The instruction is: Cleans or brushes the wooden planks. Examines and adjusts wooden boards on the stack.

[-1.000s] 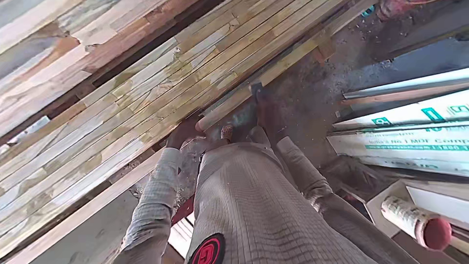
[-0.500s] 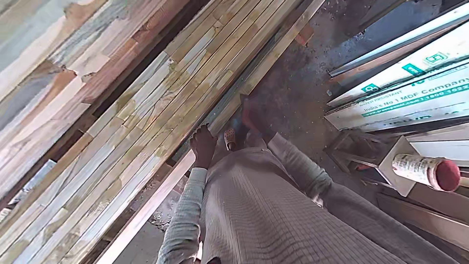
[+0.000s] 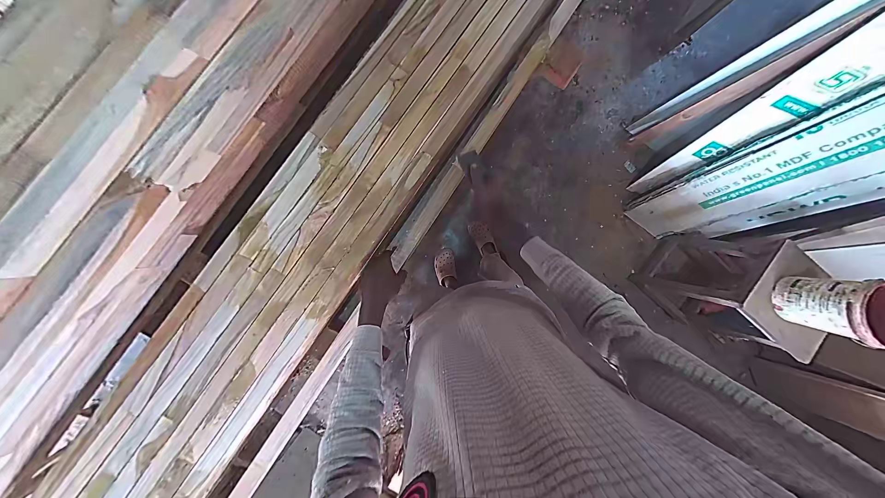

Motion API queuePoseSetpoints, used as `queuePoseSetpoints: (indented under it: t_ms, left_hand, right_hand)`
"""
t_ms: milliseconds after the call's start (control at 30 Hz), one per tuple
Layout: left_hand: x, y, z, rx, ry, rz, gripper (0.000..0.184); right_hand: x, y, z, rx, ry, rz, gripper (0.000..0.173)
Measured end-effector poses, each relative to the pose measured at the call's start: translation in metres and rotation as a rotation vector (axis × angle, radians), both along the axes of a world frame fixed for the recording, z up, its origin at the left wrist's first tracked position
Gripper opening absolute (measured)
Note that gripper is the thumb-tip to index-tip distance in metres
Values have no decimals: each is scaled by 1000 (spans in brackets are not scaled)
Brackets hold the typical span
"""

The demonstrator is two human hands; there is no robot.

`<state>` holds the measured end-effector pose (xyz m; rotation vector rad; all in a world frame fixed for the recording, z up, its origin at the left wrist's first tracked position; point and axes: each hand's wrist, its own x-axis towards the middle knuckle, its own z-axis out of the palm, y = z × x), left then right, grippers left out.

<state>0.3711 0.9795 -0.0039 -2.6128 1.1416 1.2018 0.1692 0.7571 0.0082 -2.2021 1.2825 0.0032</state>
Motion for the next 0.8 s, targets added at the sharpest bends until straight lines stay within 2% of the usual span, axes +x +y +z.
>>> queuePoseSetpoints:
  t_ms: [67, 133, 200, 267, 333, 367, 433, 500, 567, 633, 700, 800]
  left_hand:
    - [-4, -1, 4, -8, -27, 20, 63]
    - [-21, -2, 11, -4, -114, 72, 58]
    - [-37, -1, 8, -9, -226, 126, 53]
    - [-50, 1, 6, -3, -301, 149, 51]
    - [-54, -3, 4, -3, -344, 147, 51]
    - [-54, -3, 4, -2, -349, 147, 52]
    - [-53, -3, 6, -8, -364, 149, 55]
    - [-55, -3, 3, -37, -395, 160, 56]
    - [-56, 4, -6, -51, -480, 121, 55]
    - [-51, 6, -15, -88, -594, 29, 56]
    - [-38, 6, -2, -40, -452, -27, 70]
    - [-8, 11, 9, 77, -12, 17, 79]
  right_hand:
    - [-16, 37, 2, 5, 23, 63, 71]
    - [-26, 48, 15, 50, 31, 66, 57]
    - [-22, 20, 26, 59, 45, -62, 46]
    - [-11, -30, 26, 25, 90, -169, 43]
    - [4, -73, 38, 82, 153, -212, 40]
    - [10, -74, 45, 117, 169, -193, 40]
    - [26, -38, 58, 129, 187, -96, 39]
    - [42, 24, 67, 167, 276, 84, 41]
    - [48, 72, 83, 258, 353, 233, 31]
    - [48, 73, 97, 359, 359, 285, 31]
    - [34, 50, 103, 353, 200, 233, 27]
    - [9, 11, 93, 202, -61, 16, 27]
